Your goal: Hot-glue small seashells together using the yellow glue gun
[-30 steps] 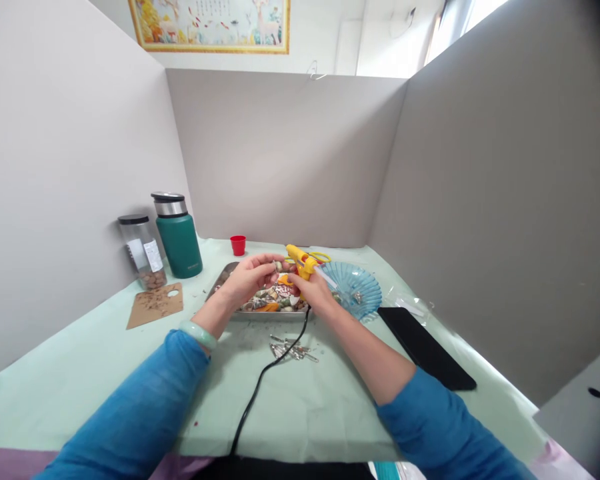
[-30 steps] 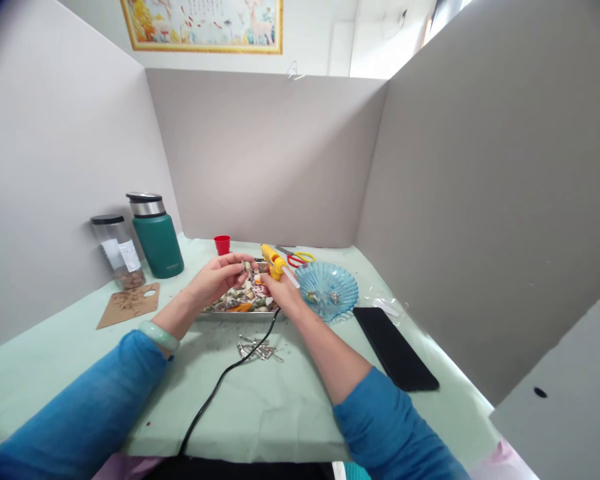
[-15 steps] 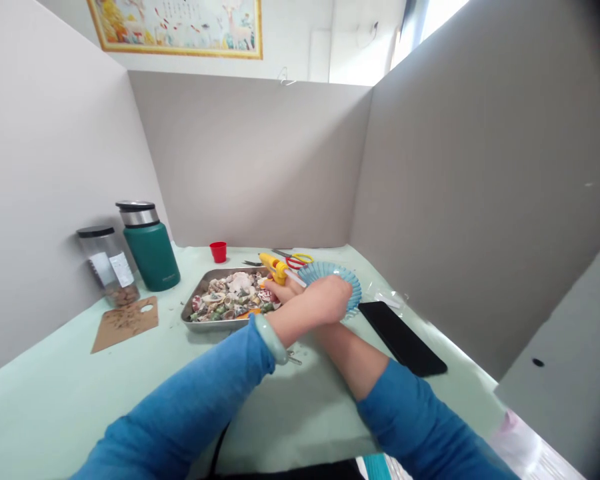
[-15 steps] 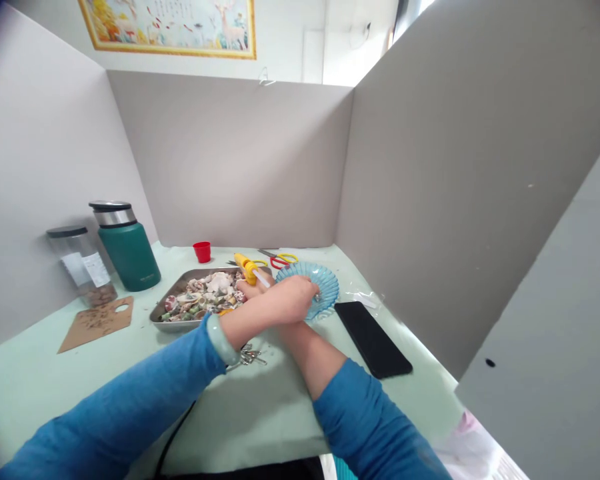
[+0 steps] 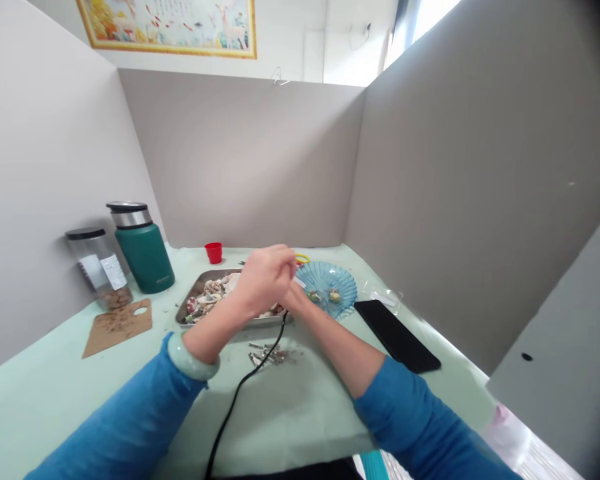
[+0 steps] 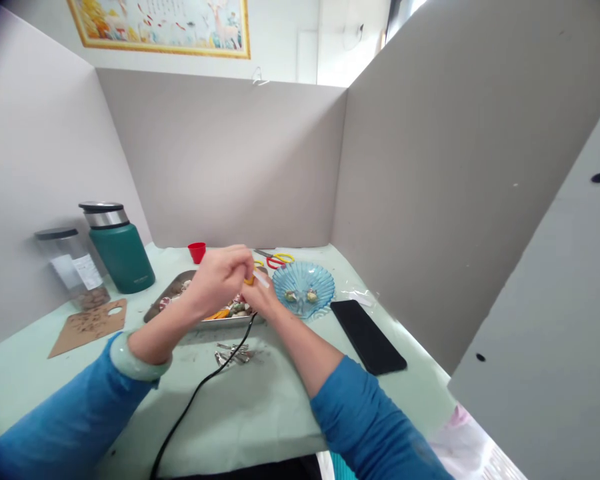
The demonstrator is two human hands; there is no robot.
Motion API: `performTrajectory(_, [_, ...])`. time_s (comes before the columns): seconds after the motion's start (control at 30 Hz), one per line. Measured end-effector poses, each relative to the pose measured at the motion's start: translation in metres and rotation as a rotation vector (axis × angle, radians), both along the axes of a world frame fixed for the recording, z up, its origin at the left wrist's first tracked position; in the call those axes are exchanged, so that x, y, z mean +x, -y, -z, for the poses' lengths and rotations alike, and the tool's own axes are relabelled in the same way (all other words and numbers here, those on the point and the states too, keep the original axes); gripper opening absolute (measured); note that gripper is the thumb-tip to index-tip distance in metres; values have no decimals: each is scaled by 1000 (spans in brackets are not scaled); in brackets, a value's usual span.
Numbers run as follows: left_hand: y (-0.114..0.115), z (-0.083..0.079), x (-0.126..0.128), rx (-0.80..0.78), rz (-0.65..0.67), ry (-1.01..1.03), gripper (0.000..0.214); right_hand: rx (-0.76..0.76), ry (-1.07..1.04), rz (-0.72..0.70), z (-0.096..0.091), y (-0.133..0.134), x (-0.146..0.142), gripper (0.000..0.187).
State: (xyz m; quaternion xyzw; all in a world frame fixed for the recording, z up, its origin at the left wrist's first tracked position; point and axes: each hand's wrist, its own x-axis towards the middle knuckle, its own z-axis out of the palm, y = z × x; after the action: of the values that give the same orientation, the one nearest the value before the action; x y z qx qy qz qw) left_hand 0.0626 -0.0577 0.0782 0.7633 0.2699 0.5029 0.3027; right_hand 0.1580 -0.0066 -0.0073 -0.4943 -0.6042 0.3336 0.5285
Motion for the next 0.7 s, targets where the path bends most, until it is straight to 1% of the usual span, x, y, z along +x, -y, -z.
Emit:
performTrajectory(0.03, [-6,1,-12,1,-64,6,22,-14,16,-41,0,1,3,10])
performTrajectory(0.07, [-14,5,-22,-28,-114,9,20,-23,-12,-68,1,2,4,8])
performTrajectory(0.13, [-35,19,-38,-156,-158,45,17,-30,-79,-100,5,0,6,7])
performTrajectory(0.17, [-45,29,-44,-236,-154,85,16,-22,-116,-99,7,-1,6,9])
performTrajectory(0.23, [-63,46,-52,-375,-102,174,12,-7,-167,-109,12,-5,5,14])
performTrajectory(0.3, [-74,60,-56,-488,-53,242,8,3,-205,-131,14,-8,4,16])
performTrajectory(0.4, [-76,72,-56,-556,-55,225,2,-5,-265,-164,15,-8,4,19])
performTrajectory(0.47, [-73,75,-53,-581,-18,208,3,-14,-300,-187,15,-7,5,22])
performTrajectory(0.6, [-69,78,-52,-628,133,226,15,-10,-333,-181,16,-8,5,30])
performTrajectory(0.7, [-69,79,-53,-641,157,262,24,14,-354,-173,17,-9,5,33])
